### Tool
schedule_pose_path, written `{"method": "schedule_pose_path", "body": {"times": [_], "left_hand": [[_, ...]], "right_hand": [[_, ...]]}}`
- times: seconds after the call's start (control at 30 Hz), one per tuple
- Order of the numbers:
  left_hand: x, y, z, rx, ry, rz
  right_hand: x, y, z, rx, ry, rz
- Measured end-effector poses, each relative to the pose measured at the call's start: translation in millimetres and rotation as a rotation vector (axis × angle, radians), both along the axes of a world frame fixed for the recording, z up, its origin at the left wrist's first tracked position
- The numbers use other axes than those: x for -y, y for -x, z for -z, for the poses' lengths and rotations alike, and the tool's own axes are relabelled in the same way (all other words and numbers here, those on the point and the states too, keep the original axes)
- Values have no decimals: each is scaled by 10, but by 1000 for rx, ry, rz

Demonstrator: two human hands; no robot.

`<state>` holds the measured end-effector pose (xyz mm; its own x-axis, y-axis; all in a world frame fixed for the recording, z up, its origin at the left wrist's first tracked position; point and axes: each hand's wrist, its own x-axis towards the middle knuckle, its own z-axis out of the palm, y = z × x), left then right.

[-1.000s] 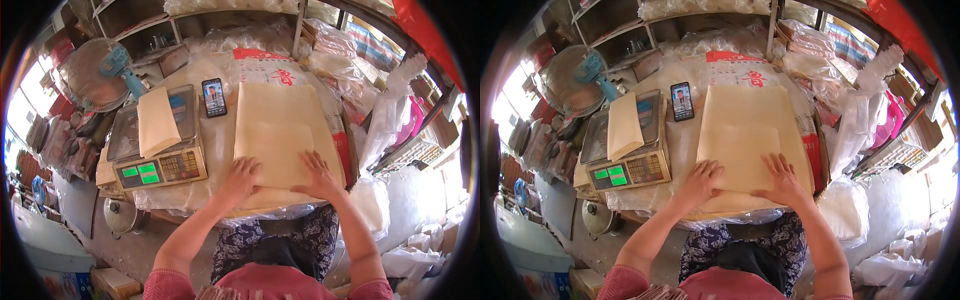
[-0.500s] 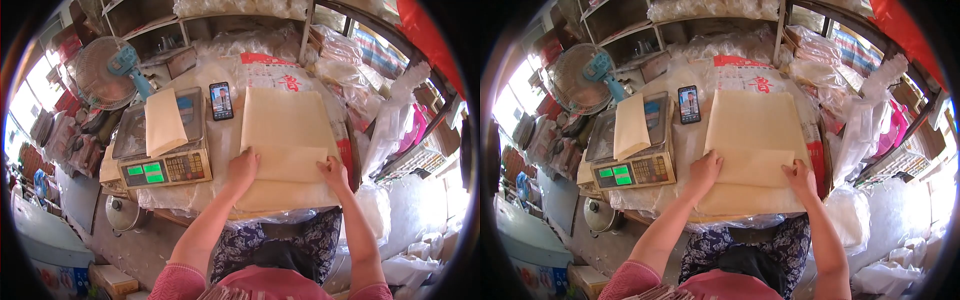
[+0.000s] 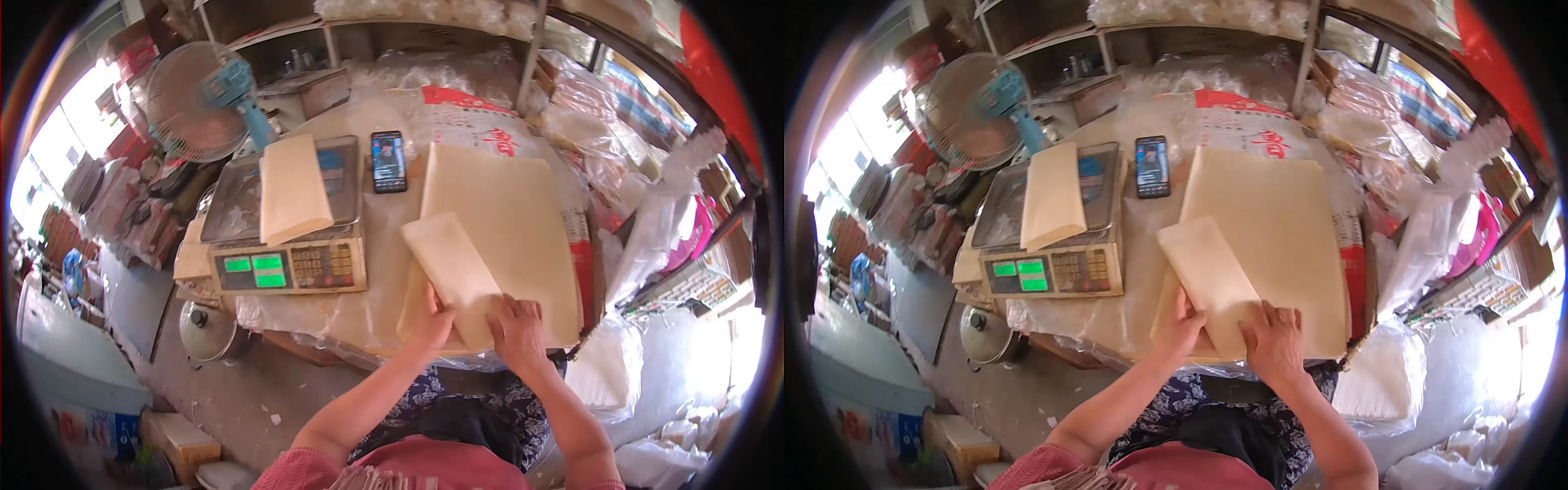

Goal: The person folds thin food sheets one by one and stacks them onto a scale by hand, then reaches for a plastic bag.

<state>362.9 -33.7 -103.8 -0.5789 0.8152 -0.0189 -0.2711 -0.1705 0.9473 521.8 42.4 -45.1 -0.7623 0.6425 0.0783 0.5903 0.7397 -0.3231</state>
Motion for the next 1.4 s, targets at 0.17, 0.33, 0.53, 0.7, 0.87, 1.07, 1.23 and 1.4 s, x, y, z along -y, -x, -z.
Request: {"method": "schedule_pose_path", "body": {"times": [0.17, 0.33, 0.53, 0.7, 0.87, 1.07, 1.23, 1.4], "left_hand": [[267, 699, -608, -252, 3, -121], [458, 2199, -1468, -386, -25, -450], [506, 3385, -1204, -269, 185, -495], [675, 3628, -1150, -666, 547, -357], [737, 2105, -1141, -1266, 135, -889], [800, 923, -313, -1207, 92, -454], [879, 577, -93, -1053, 152, -276], [898, 523, -69, -1058, 166, -207]], "right_hand": [[-56, -120, 219, -197, -18, -75], [-50, -186, 255, -162, -54, -109], [-37, -165, 299, -173, -108, -98], [-51, -189, 299, -154, -136, -128], [9, -28, 173, -205, -57, -223], [257, 415, 51, -27, -196, -523], [226, 495, 43, 14, -201, -592], [207, 503, 99, 89, -264, -619]]}}
